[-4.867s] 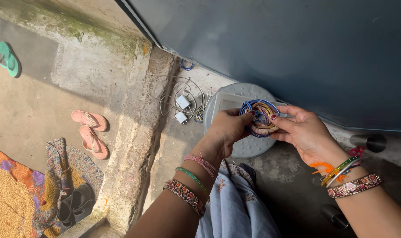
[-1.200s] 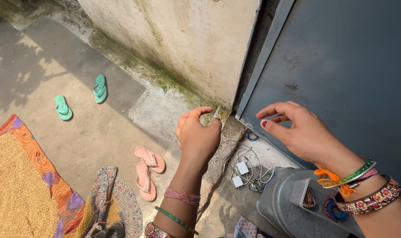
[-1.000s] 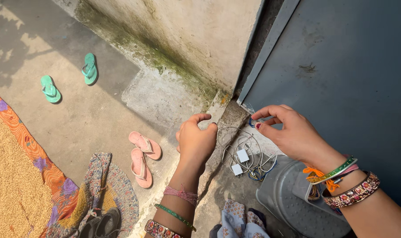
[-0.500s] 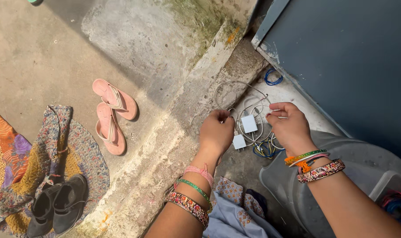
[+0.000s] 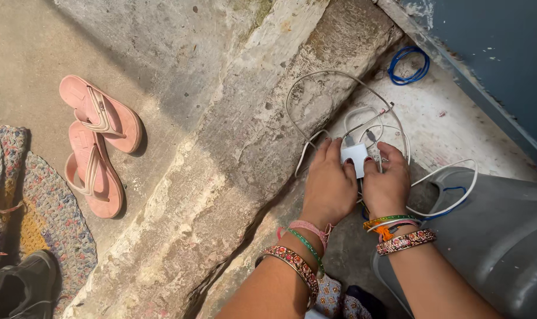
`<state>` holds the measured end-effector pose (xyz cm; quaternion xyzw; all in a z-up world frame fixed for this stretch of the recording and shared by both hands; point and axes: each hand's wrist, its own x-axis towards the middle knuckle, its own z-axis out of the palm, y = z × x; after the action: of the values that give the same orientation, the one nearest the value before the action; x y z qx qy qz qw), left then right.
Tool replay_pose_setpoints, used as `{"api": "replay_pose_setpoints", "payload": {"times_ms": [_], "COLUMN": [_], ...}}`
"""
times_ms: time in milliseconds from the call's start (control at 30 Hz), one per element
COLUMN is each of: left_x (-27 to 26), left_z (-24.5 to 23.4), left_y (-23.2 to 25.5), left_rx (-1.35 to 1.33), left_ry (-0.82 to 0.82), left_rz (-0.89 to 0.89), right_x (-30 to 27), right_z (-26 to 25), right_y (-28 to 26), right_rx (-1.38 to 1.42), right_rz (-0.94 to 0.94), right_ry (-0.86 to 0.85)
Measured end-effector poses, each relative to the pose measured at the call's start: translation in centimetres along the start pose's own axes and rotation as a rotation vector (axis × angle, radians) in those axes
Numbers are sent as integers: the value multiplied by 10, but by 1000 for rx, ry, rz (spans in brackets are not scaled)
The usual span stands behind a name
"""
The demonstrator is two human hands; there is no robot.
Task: The person winds a white cable around a white power adapter and handles blue and black elastic bands by hand, placing them into a plastic container.
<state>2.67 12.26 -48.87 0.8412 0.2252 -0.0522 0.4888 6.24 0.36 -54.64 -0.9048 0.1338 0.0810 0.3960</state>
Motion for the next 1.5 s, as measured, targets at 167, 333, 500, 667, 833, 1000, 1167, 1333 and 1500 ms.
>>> {"api": "replay_pose_setpoints", "payload": {"times_ms": [167,333,500,667,833,1000,1167,1333,1500], "left_x": [24,37,25,20,24,30,41,38,25], "left_z": [20,36,49,45,29,40,60,69,48], "left_y": [-15,-19,-10,14,26,5,-26,-42,-19], "left_rx": [-32,-126,-146,-212,-95,-68,-128,-295,-483], "left_ry": [-144,-197,-39,-59,-62,-114,-112,-43,-56], "left_rz": [-243,-360,-264,-378,-625,-592,-626,-584,-677], "right_x": [9,24,35,41,13,-8,1,12,15], "right_z": [19,28,21,7,-14,-20,1,6,-6], "right_y": [12,19,25,12,-15,-12,19,33,18], "right_rx": [116,385,794,421,-232,-917,-575,-455,-282], "right_rz": [-49,193,317,355,-96,-581,-279,-234,-105], "right_ry": [-91,-210,-311,-200,228,96,-260,-245,-192]}}
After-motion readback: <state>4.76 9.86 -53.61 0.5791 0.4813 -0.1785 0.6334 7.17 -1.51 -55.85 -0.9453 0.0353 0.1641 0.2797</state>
